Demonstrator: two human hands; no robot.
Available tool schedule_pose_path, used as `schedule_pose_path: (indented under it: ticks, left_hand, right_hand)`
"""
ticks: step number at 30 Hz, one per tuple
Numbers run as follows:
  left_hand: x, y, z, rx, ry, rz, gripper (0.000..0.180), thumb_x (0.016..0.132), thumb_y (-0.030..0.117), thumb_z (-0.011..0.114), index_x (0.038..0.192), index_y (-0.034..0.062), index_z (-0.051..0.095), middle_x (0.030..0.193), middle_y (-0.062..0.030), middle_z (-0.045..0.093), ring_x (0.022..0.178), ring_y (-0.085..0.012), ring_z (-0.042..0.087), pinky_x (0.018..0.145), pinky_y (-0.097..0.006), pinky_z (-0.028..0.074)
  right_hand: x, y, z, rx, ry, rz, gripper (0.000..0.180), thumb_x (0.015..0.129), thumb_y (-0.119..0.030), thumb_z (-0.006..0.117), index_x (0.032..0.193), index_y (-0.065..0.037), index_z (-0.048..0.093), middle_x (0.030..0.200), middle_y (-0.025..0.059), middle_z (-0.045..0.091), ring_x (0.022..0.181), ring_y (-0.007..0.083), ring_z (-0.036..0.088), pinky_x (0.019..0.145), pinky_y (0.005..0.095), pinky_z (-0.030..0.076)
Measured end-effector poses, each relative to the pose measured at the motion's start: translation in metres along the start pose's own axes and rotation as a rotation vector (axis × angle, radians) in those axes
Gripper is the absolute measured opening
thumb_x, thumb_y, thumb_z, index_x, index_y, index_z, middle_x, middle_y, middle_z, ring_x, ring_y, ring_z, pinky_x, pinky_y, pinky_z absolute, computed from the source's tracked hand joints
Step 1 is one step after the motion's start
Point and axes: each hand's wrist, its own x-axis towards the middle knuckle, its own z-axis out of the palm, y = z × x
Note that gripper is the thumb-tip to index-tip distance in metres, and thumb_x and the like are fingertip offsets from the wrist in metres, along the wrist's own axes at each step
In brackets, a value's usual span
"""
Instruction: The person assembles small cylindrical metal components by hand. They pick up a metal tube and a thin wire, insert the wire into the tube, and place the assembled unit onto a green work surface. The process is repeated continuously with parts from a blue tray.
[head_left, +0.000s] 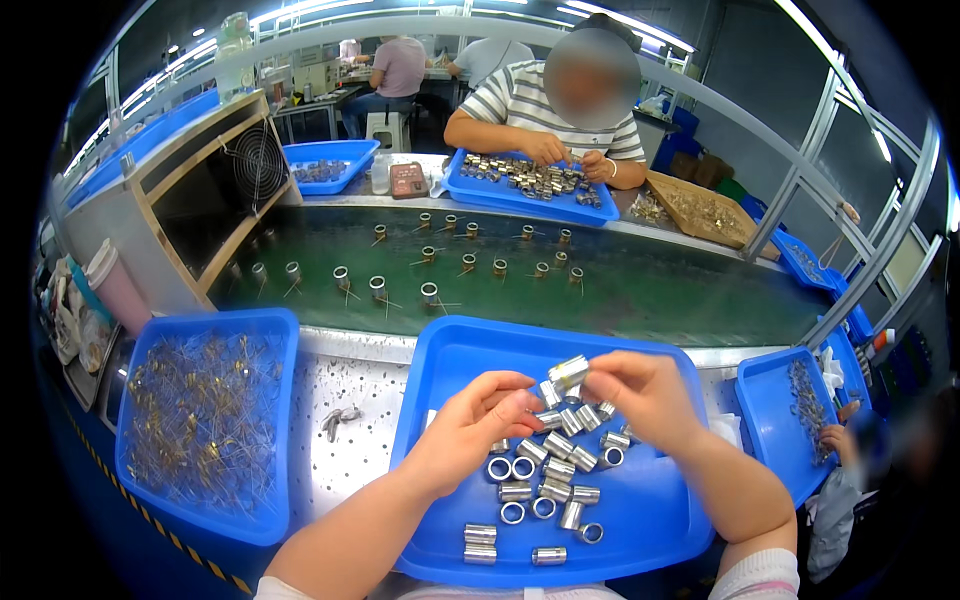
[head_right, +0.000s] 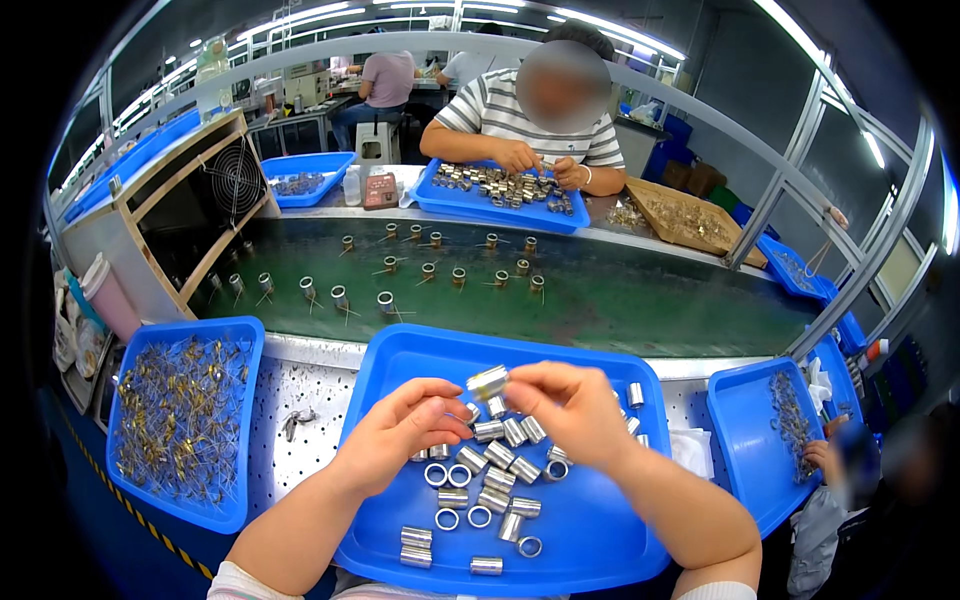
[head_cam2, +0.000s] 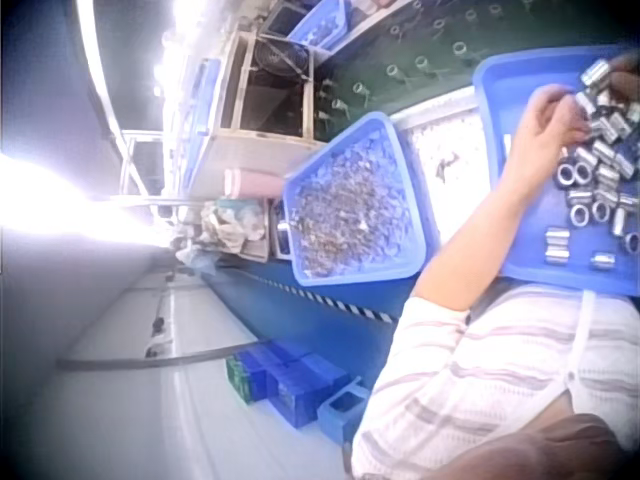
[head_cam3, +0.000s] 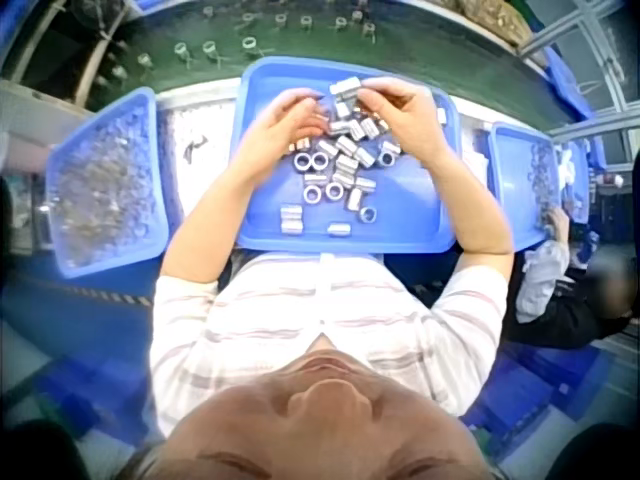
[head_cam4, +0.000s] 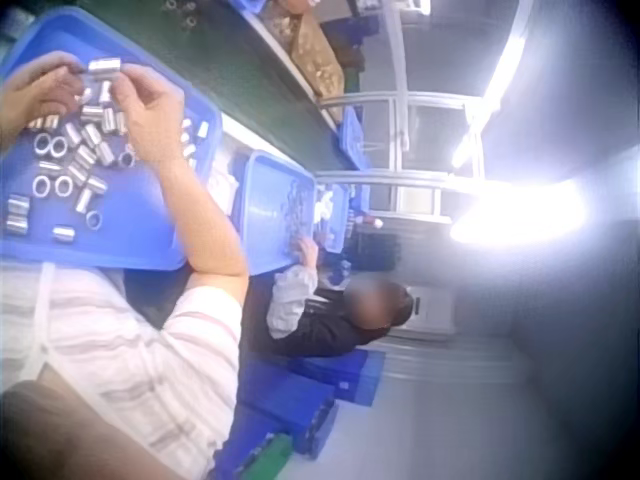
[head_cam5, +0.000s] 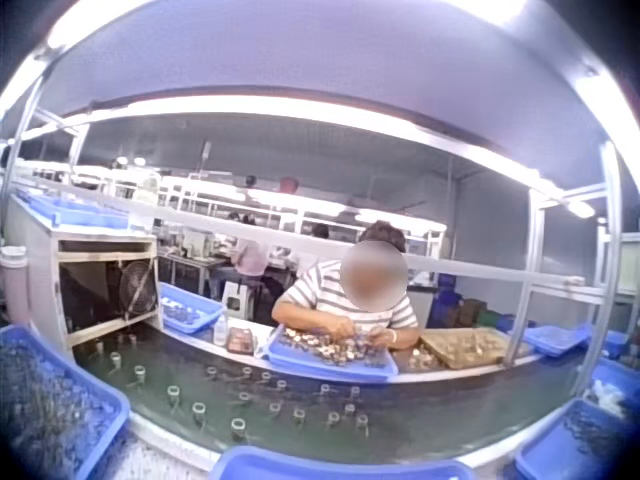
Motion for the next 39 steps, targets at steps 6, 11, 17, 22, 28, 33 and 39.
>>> schedule_pose_path:
  ticks: [6, 11, 17, 22, 28, 33, 39]
  left_hand:
    - [-0.003, 0.006, 0.001, 0.017, -0.035, -0.004, 0.022, 0.089, 0.015, 0.053, 0.104, -0.0002, 0.050, 0.096, -0.0115, 0.059, 0.088, -0.0172, 0.059, 0.075, -0.026, 0.048]
    - [-0.004, 0.006, 0.005, 0.016, -0.010, 0.003, 0.025, 0.081, 0.006, 0.062, 0.102, -0.0015, 0.051, 0.098, -0.0109, 0.058, 0.091, -0.0173, 0.059, 0.079, -0.028, 0.049]
    - [-0.009, 0.007, 0.011, 0.167, -0.028, 0.150, 0.030, 0.075, -0.003, 0.065, 0.102, -0.0029, 0.052, 0.100, -0.0110, 0.056, 0.091, -0.0164, 0.058, 0.084, -0.028, 0.048]
    - [-0.008, 0.002, 0.011, 0.269, -0.048, 0.278, 0.031, 0.075, -0.004, 0.063, 0.105, -0.0033, 0.052, 0.098, -0.0102, 0.056, 0.088, -0.0148, 0.058, 0.083, -0.027, 0.049]
    - [-0.008, 0.003, 0.012, 0.196, -0.040, 0.167, 0.030, 0.077, -0.002, 0.064, 0.105, -0.0038, 0.052, 0.099, -0.0101, 0.056, 0.089, -0.0143, 0.058, 0.083, -0.027, 0.048]
    - [-0.009, 0.005, 0.013, 0.154, -0.053, 0.055, 0.027, 0.079, 0.004, 0.064, 0.102, -0.0034, 0.052, 0.095, -0.0105, 0.058, 0.088, -0.0146, 0.059, 0.080, -0.026, 0.049]
    - [-0.008, 0.005, 0.009, 0.145, -0.105, -0.042, 0.020, 0.082, 0.011, 0.063, 0.094, -0.0015, 0.053, 0.087, -0.0094, 0.061, 0.082, -0.0127, 0.060, 0.072, -0.023, 0.050]
  right_hand:
    - [-0.019, 0.004, 0.019, -0.209, 0.040, -0.227, 0.014, 0.076, -0.003, 0.065, 0.089, 0.002, 0.064, 0.081, 0.0114, 0.064, 0.073, 0.0159, 0.060, 0.065, 0.0246, 0.046]
    - [-0.022, 0.014, 0.018, -0.169, 0.064, -0.280, 0.013, 0.075, -0.003, 0.065, 0.087, 0.001, 0.064, 0.084, 0.0119, 0.065, 0.072, 0.0165, 0.061, 0.065, 0.0253, 0.047]
    - [-0.025, 0.011, 0.012, -0.061, -0.013, -0.225, 0.012, 0.077, -0.004, 0.065, 0.088, 0.001, 0.062, 0.086, 0.0110, 0.064, 0.076, 0.0161, 0.060, 0.069, 0.0260, 0.047]
    - [-0.025, 0.020, 0.014, 0.000, -0.033, -0.232, 0.010, 0.077, -0.004, 0.064, 0.086, 0.001, 0.062, 0.088, 0.0117, 0.063, 0.078, 0.0154, 0.059, 0.070, 0.0259, 0.047]
    - [-0.026, 0.016, 0.013, -0.041, -0.032, -0.267, 0.009, 0.077, -0.003, 0.065, 0.084, 0.001, 0.062, 0.085, 0.0114, 0.063, 0.077, 0.0144, 0.058, 0.069, 0.0251, 0.046]
    - [-0.032, 0.015, 0.013, 0.156, -0.053, -0.076, 0.009, 0.082, -0.007, 0.062, 0.083, 0.002, 0.061, 0.081, 0.0093, 0.063, 0.072, 0.0118, 0.059, 0.064, 0.0228, 0.047]
    - [-0.031, 0.005, 0.011, 0.278, -0.113, 0.155, 0.019, 0.087, -0.015, 0.056, 0.081, 0.002, 0.059, 0.070, 0.0067, 0.062, 0.063, 0.0097, 0.059, 0.058, 0.0214, 0.049]
